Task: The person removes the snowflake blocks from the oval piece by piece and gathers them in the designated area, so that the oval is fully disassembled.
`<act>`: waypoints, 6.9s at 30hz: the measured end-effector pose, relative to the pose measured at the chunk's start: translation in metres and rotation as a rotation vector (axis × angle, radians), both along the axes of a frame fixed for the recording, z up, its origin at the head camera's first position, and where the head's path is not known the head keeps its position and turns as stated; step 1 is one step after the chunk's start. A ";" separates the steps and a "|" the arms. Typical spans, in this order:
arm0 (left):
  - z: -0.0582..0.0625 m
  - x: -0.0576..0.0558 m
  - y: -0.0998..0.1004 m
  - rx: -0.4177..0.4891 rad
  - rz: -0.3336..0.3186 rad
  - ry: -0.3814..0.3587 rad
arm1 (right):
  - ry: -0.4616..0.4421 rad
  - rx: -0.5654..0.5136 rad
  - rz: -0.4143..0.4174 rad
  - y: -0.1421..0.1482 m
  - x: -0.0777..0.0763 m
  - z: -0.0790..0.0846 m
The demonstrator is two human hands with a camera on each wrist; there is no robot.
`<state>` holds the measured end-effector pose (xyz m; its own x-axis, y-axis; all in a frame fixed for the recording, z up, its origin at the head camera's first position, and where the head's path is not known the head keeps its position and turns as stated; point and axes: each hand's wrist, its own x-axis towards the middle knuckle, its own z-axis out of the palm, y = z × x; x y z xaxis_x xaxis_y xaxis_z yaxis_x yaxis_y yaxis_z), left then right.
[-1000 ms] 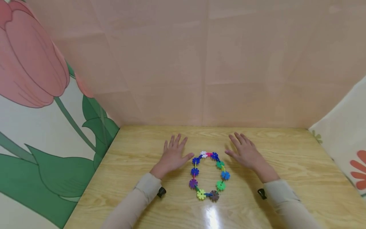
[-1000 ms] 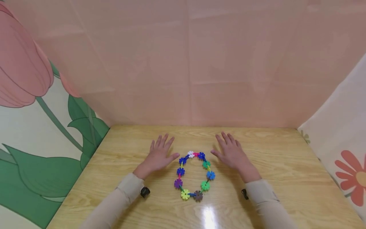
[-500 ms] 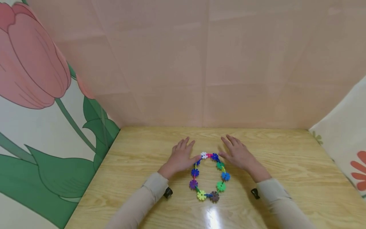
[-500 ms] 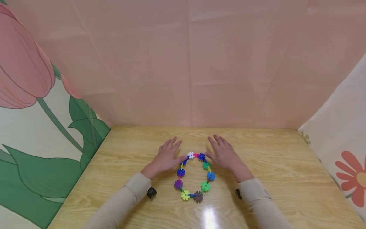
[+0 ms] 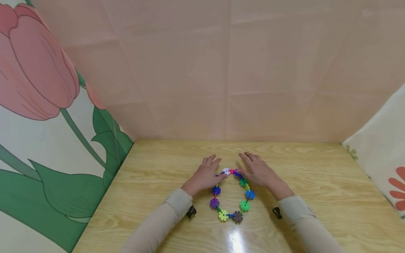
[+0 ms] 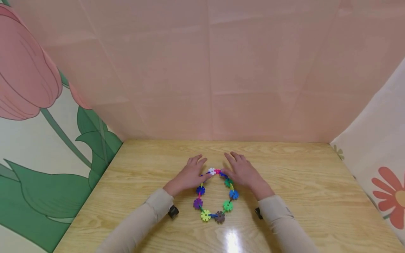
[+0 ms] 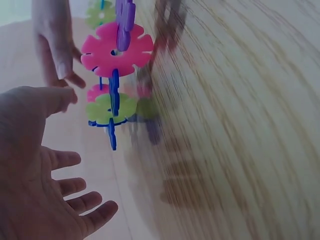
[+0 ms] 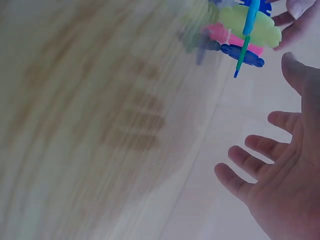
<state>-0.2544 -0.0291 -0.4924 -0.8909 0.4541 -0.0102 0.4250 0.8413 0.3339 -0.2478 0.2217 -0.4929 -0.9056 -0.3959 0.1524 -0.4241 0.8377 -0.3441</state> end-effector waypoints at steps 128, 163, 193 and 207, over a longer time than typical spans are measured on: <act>0.054 0.049 -0.020 0.508 -0.197 0.051 | 0.507 -0.149 0.433 -0.026 0.041 0.050; 0.038 0.038 -0.032 0.396 -0.144 -0.132 | -0.349 -0.776 0.180 -0.014 0.053 0.042; 0.053 0.048 -0.002 0.547 -0.430 0.483 | -0.296 -0.740 0.242 -0.021 0.063 0.061; 0.053 0.043 0.003 0.389 -0.496 0.759 | -0.330 -0.792 0.225 -0.018 0.062 0.057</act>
<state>-0.2113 -0.0262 -0.4396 -0.3072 0.6283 0.7148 0.9159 0.3991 0.0428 -0.1855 0.2032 -0.4360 -0.8650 -0.4593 0.2019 -0.3268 0.2103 -0.9214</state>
